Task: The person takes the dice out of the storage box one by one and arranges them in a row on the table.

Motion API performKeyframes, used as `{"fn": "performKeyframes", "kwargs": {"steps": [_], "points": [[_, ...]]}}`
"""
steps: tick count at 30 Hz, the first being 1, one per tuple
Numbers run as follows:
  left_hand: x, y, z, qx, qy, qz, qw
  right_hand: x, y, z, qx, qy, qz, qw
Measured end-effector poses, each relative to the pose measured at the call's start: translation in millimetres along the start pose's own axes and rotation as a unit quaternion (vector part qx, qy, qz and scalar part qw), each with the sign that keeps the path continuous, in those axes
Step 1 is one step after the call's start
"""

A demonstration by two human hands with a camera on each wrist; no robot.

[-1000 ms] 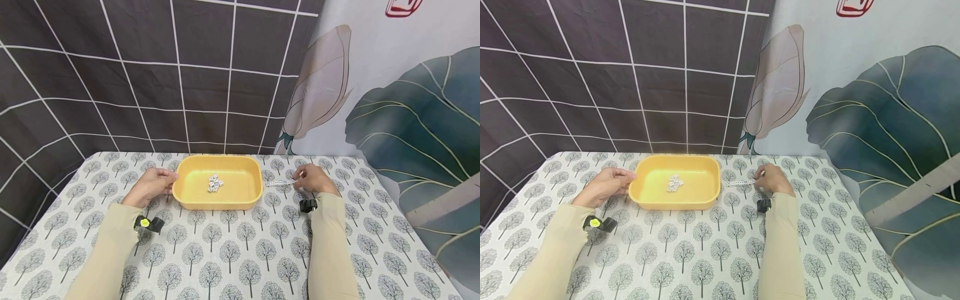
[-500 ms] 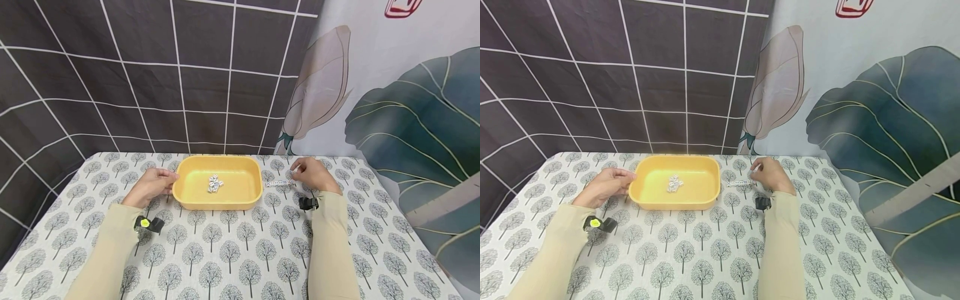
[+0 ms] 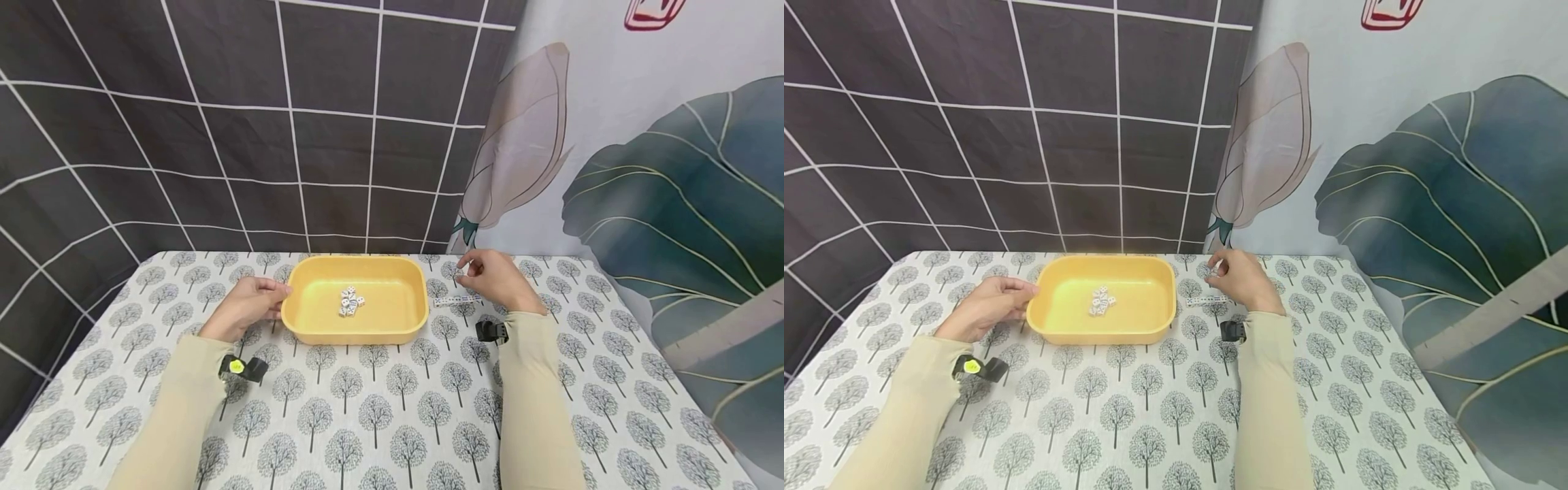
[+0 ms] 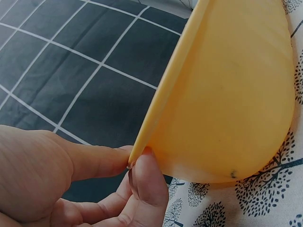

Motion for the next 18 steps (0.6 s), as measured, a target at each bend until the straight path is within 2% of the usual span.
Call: {"fn": "performKeyframes", "kwargs": {"steps": [9, 18], "points": [[0.1, 0.0, 0.1, 0.000, -0.001, 0.001, 1.0000, 4, 6.1, 17, 0.008, -0.026, -0.010, 1.000], [0.4, 0.1, 0.4, -0.001, 0.000, 0.000, 1.0000, 11, 24.3, 39, 0.002, -0.060, -0.015, 0.998]]}}
Point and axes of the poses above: each hand's wrist, its own x-axis towards the middle knuckle, its own y-axis out of the palm, z = x × y, the point moved 2 cm from there along x, towards the middle knuckle, and after that the axes turned 6 degrees about x, right-handed, at the moved point
